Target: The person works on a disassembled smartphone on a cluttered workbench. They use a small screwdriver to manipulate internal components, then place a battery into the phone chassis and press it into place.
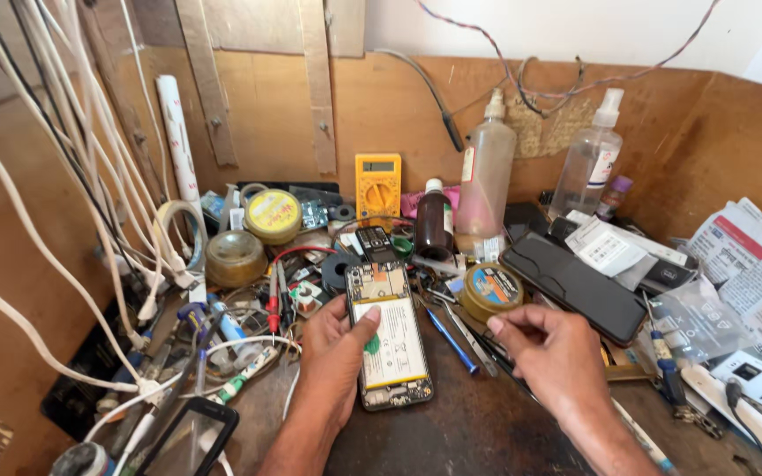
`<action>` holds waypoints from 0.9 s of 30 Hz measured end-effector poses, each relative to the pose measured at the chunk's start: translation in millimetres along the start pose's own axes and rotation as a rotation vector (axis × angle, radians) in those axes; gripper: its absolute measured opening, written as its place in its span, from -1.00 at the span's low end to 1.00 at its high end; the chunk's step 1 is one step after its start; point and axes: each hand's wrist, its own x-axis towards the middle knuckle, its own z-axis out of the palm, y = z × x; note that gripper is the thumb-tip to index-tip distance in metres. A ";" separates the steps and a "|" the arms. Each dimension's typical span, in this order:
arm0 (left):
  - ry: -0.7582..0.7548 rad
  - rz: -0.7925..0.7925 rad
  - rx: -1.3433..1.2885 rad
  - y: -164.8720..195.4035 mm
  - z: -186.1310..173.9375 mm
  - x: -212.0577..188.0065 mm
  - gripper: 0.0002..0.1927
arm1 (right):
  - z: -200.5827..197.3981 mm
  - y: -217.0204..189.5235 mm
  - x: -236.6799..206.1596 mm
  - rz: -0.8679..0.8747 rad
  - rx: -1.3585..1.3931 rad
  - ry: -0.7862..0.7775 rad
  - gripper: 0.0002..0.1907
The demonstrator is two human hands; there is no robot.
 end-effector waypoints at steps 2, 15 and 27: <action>0.011 -0.005 0.004 1.7 2.5 -4.1 -0.67 | -1.0 2.9 -2.3 -0.021 -0.070 0.024 -0.72; 0.024 -0.064 0.029 14.6 19.8 -5.9 -0.63 | 1.1 -8.3 -10.4 -0.156 -0.197 0.039 -0.79; 0.017 0.011 -0.006 9.2 12.3 -4.7 -0.65 | 31.8 -32.9 -30.7 -0.215 -0.097 -0.026 -0.74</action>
